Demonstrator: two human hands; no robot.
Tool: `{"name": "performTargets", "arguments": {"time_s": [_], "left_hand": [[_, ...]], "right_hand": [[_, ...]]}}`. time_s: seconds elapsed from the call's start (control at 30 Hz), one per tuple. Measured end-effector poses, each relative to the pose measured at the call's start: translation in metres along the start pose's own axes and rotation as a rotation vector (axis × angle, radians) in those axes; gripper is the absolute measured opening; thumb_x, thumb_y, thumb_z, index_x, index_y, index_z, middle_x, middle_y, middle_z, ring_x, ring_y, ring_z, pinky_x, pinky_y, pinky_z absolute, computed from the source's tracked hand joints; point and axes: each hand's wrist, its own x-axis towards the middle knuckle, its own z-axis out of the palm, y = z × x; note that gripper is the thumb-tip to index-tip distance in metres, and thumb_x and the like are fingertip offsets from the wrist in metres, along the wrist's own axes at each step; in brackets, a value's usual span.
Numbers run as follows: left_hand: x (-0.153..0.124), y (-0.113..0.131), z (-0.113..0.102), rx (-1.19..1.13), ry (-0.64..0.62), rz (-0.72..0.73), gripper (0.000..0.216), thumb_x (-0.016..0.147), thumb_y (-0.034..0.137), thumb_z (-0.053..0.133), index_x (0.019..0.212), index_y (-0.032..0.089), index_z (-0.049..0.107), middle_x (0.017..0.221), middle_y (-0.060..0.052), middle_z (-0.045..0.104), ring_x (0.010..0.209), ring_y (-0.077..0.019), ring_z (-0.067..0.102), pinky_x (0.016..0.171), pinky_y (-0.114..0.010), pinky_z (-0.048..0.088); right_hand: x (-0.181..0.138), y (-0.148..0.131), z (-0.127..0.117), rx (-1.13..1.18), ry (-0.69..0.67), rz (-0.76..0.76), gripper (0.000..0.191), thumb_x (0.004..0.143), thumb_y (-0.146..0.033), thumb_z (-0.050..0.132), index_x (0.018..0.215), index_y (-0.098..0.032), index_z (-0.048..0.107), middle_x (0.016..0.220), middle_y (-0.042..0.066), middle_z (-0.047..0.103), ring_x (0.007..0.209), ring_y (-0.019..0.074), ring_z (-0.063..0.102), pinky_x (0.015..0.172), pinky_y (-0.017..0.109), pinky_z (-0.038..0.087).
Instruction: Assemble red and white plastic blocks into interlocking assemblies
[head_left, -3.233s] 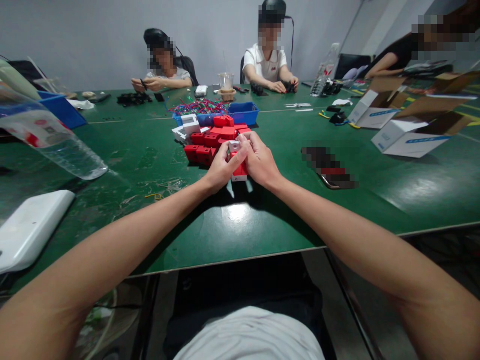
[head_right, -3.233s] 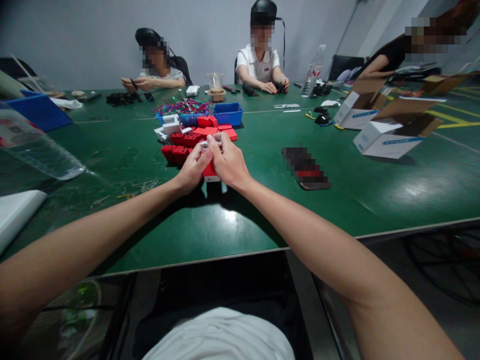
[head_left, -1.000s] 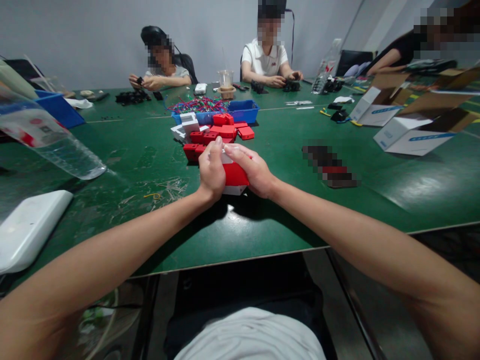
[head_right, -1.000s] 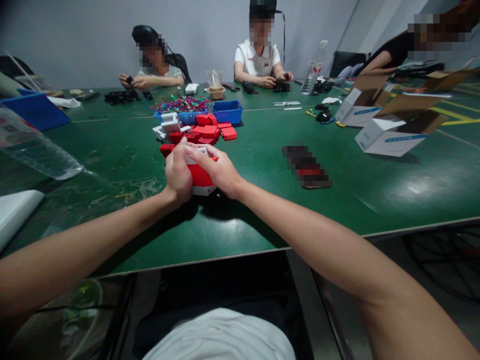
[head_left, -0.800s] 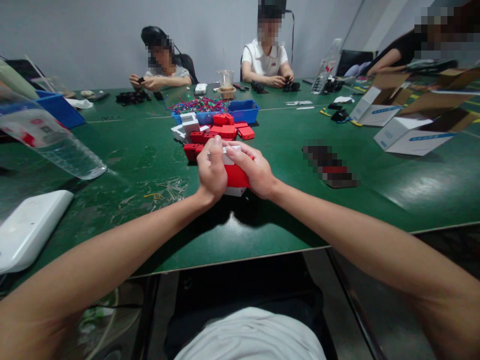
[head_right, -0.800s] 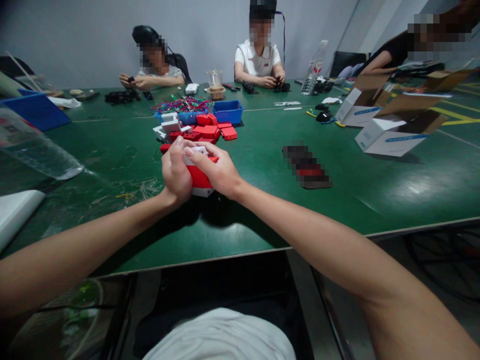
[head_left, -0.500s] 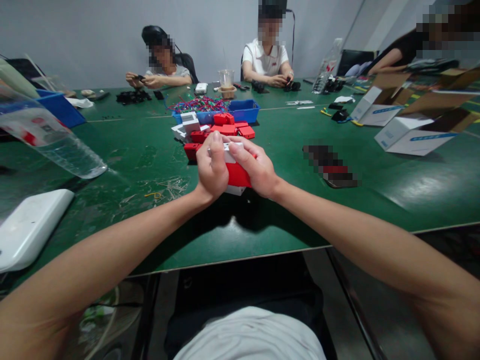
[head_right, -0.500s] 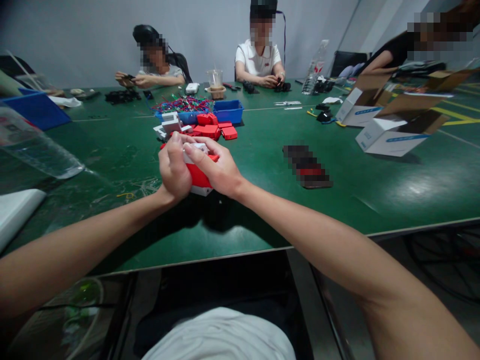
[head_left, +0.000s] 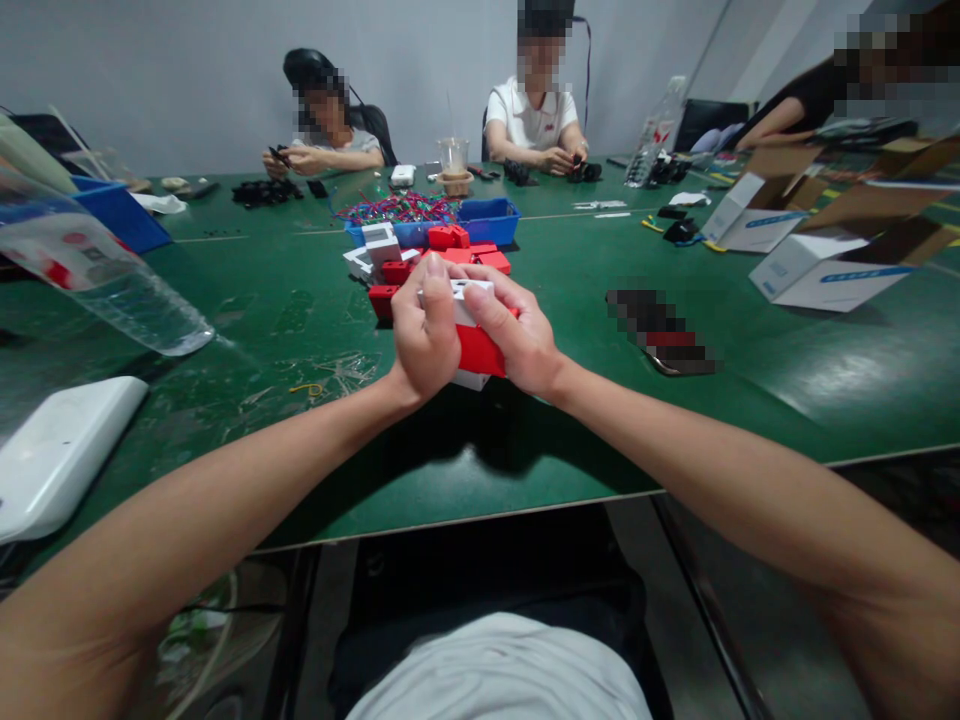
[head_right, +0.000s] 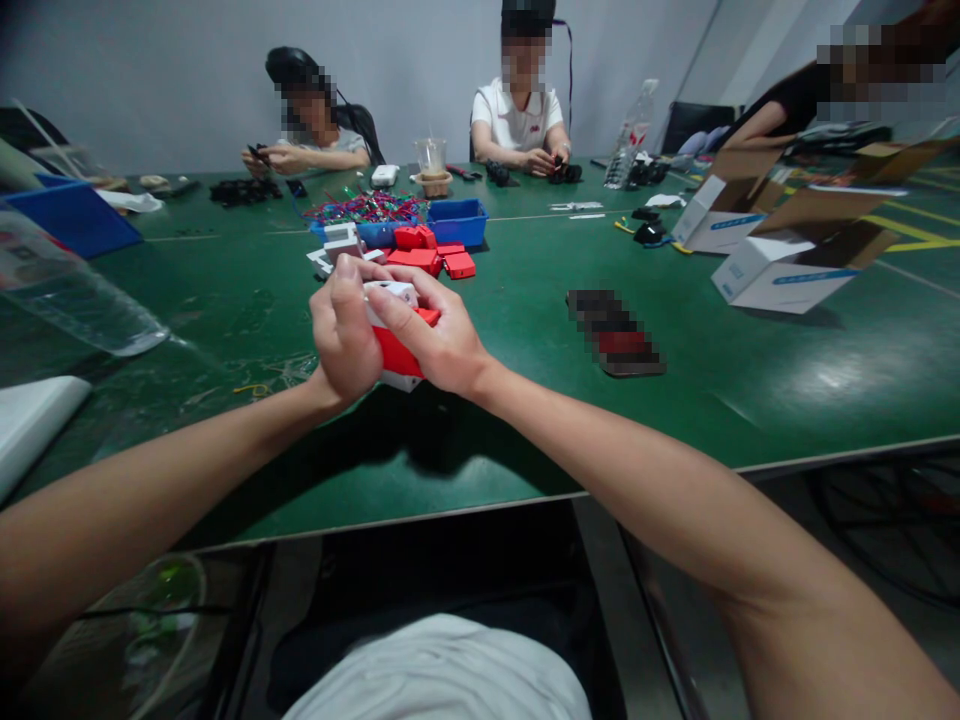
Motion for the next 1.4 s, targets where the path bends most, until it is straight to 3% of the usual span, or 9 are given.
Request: {"name": "performTargets", "arguments": {"time_s": [0.33, 0.57, 0.77, 0.87, 1.0, 1.17, 1.3, 1.4], "left_hand": [[0.004, -0.008, -0.002, -0.047, -0.073, -0.074, 0.053, 0.094, 0.069, 0.042, 0.071, 0.022, 0.054, 0.071, -0.003, 0.054, 0.075, -0.0179, 0.059, 0.071, -0.034, 0.05], [0.01, -0.045, -0.005, -0.103, -0.207, -0.304, 0.049, 0.093, 0.061, 0.05, 0.064, 0.02, 0.054, 0.063, -0.001, 0.056, 0.063, -0.0149, 0.058, 0.062, -0.028, 0.05], [0.01, -0.05, -0.002, -0.228, -0.205, -0.458, 0.061, 0.089, 0.075, 0.042, 0.066, 0.02, 0.056, 0.06, -0.001, 0.058, 0.056, -0.0146, 0.056, 0.059, -0.031, 0.052], [0.008, -0.048, -0.003, -0.119, -0.123, -0.343, 0.06, 0.089, 0.073, 0.044, 0.063, 0.02, 0.057, 0.06, -0.001, 0.058, 0.057, -0.0143, 0.055, 0.061, -0.03, 0.05], [0.004, -0.043, -0.006, 0.028, -0.079, -0.144, 0.056, 0.091, 0.068, 0.045, 0.065, 0.02, 0.058, 0.06, -0.001, 0.054, 0.058, -0.0145, 0.051, 0.06, -0.03, 0.043], [0.004, -0.034, -0.008, 0.062, -0.054, 0.078, 0.057, 0.09, 0.07, 0.046, 0.063, 0.021, 0.055, 0.059, -0.001, 0.051, 0.056, -0.0144, 0.046, 0.055, -0.031, 0.038], [0.004, -0.028, -0.009, 0.024, -0.027, 0.17, 0.058, 0.091, 0.069, 0.047, 0.061, 0.02, 0.054, 0.058, -0.002, 0.05, 0.056, -0.0147, 0.046, 0.055, -0.032, 0.038], [0.002, -0.025, -0.01, 0.004, -0.013, 0.196, 0.057, 0.091, 0.067, 0.048, 0.06, 0.02, 0.054, 0.057, -0.001, 0.049, 0.055, -0.0138, 0.046, 0.054, -0.032, 0.038]], "right_hand": [[0.0, 0.004, -0.001, 0.014, -0.002, 0.026, 0.042, 0.08, -0.057, 0.064, 0.105, -0.023, 0.064, 0.109, 0.003, 0.067, 0.105, 0.02, 0.061, 0.096, 0.034, 0.048], [0.005, 0.028, -0.003, 0.178, -0.111, 0.262, 0.063, 0.055, -0.041, 0.089, 0.106, -0.022, 0.057, 0.106, 0.002, 0.066, 0.099, 0.0192, 0.062, 0.095, 0.034, 0.051], [0.005, 0.031, -0.002, 0.386, -0.073, 0.43, 0.065, 0.06, -0.027, 0.084, 0.116, -0.023, 0.052, 0.104, 0.0, 0.067, 0.094, 0.0177, 0.065, 0.092, 0.035, 0.053], [0.005, 0.029, -0.003, 0.43, -0.08, 0.506, 0.06, 0.059, -0.022, 0.08, 0.113, -0.024, 0.053, 0.095, -0.003, 0.067, 0.083, 0.0163, 0.064, 0.082, 0.033, 0.055], [0.007, 0.026, -0.007, 0.462, -0.199, 0.512, 0.045, 0.059, -0.018, 0.074, 0.102, -0.023, 0.059, 0.082, -0.005, 0.067, 0.073, 0.015, 0.062, 0.069, 0.028, 0.052], [0.007, 0.026, -0.011, 0.316, -0.255, 0.422, 0.04, 0.056, -0.015, 0.072, 0.094, -0.017, 0.061, 0.077, -0.005, 0.063, 0.07, 0.0121, 0.057, 0.069, 0.026, 0.048], [0.007, 0.024, -0.008, 0.201, -0.226, 0.25, 0.067, 0.051, -0.015, 0.07, 0.118, -0.018, 0.059, 0.101, 0.0, 0.067, 0.085, 0.0145, 0.059, 0.081, 0.027, 0.049], [0.007, 0.023, -0.004, 0.167, -0.227, 0.141, 0.076, 0.051, -0.018, 0.067, 0.126, -0.018, 0.057, 0.121, 0.005, 0.064, 0.103, 0.0192, 0.059, 0.094, 0.03, 0.047]]}}
